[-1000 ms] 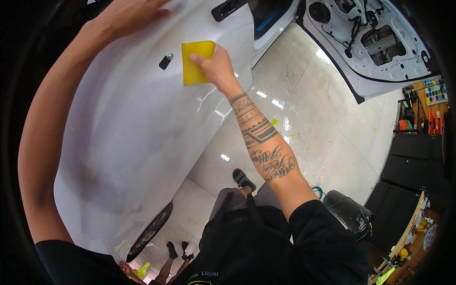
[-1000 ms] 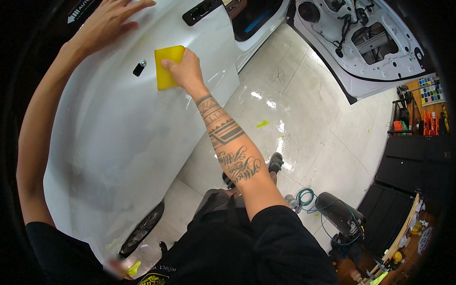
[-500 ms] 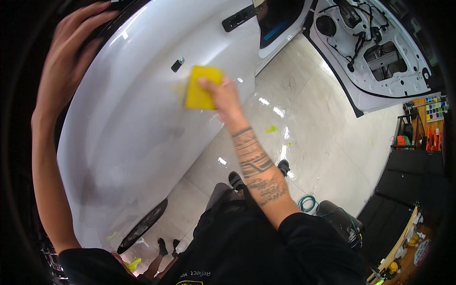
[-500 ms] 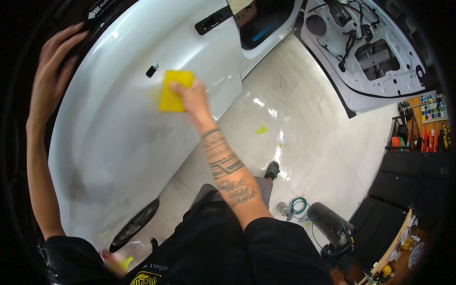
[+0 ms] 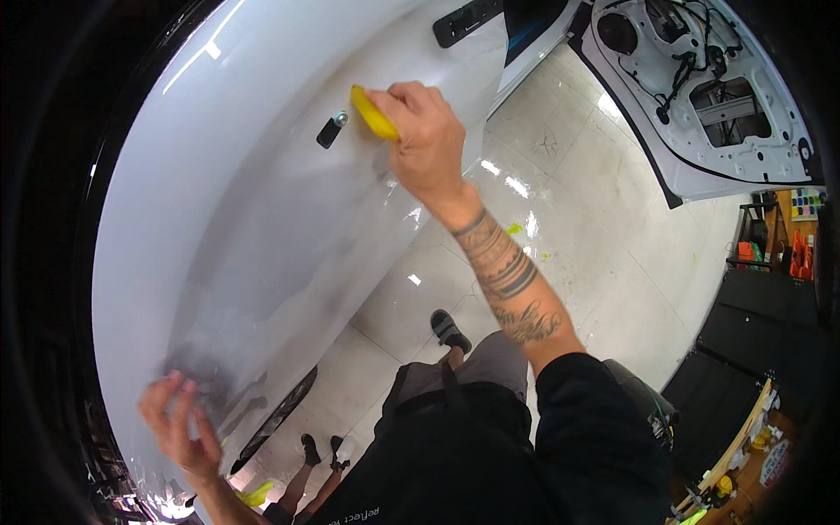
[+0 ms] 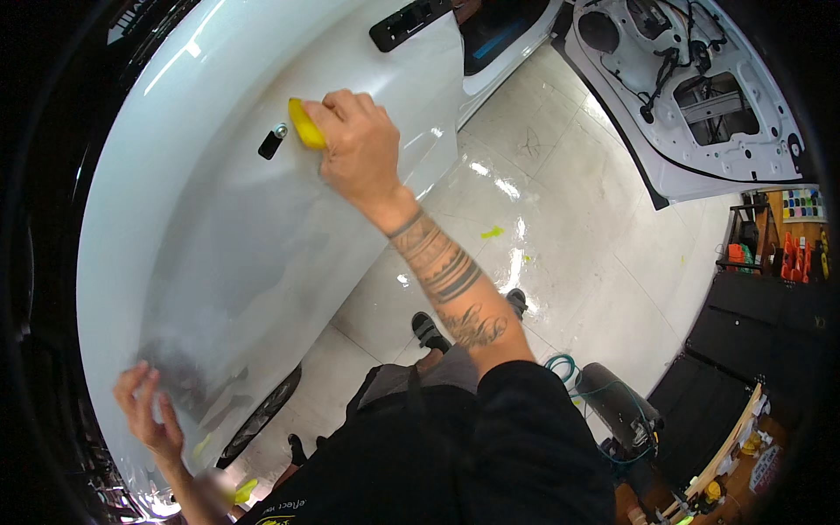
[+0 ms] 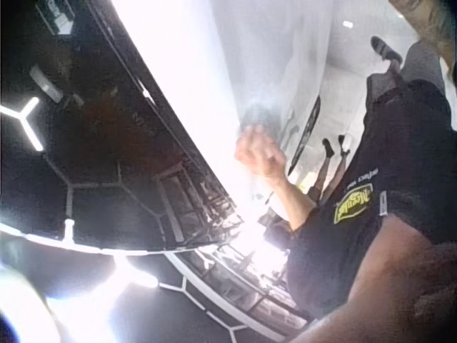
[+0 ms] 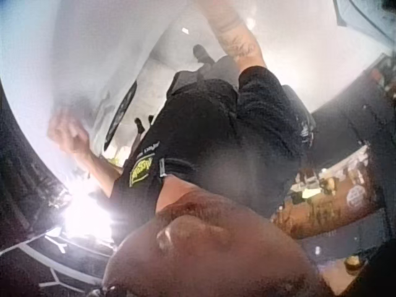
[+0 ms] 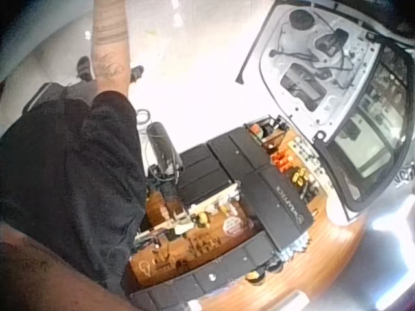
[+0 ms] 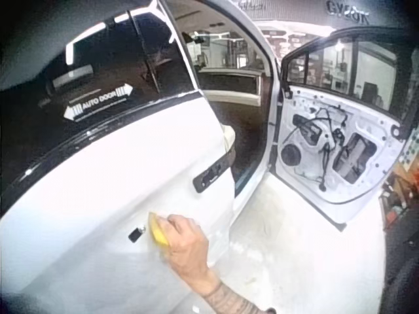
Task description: The person applies a transparent protective film to the exterior of a white car door. They use a yellow squeegee to smooth the film and remove bubbles, then use a heat gun to warm the surface. Finally, they use a metal tool to trim excess film around the door handle.
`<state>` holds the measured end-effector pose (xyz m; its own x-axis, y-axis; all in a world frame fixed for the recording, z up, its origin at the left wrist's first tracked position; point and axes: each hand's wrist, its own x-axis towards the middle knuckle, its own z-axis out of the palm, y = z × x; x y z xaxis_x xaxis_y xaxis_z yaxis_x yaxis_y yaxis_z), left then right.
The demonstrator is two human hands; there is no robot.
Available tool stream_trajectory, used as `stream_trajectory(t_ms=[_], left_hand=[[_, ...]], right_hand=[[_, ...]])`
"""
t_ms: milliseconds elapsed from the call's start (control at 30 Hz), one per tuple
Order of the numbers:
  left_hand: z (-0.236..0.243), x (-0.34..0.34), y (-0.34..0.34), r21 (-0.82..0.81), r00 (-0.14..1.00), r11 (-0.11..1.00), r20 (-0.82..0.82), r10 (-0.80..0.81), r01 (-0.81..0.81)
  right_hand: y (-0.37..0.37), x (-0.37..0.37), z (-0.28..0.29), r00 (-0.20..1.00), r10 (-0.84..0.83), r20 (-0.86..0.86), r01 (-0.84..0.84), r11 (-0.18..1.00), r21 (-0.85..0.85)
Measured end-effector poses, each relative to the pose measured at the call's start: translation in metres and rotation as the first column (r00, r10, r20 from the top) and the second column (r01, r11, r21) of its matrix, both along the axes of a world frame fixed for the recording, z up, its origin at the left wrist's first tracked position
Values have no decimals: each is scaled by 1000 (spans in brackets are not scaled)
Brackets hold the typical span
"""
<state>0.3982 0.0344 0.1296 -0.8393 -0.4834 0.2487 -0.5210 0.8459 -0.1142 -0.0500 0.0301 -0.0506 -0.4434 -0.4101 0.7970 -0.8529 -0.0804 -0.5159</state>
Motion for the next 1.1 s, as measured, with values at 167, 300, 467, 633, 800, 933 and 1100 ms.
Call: stream_trajectory(t_ms=[167,300,467,633,800,933,1100], left_hand=[[-14,-37,10,50,995,999,-102,-10,15],[-2,-64,-1,-37,973,994,-205,-110,104],[14,-100,8,-114,925,964,-275,-261,239],[36,-63,2,-190,934,969,-290,-209,158],[35,-16,7,-172,975,985,-217,-47,9],[0,51,40,-13,955,972,-188,228,-235],[-11,14,30,85,960,978,-193,204,-191]], right_hand=[[12,31,16,971,-79,226,35,981,189],[11,54,52,891,-143,431,-54,909,414],[55,17,19,-93,434,896,-546,731,-410],[58,-49,37,626,280,728,-307,946,-100],[4,-44,16,999,-30,-29,30,999,12],[8,26,20,987,-59,151,30,982,188],[21,39,23,354,323,877,-629,777,-32]])
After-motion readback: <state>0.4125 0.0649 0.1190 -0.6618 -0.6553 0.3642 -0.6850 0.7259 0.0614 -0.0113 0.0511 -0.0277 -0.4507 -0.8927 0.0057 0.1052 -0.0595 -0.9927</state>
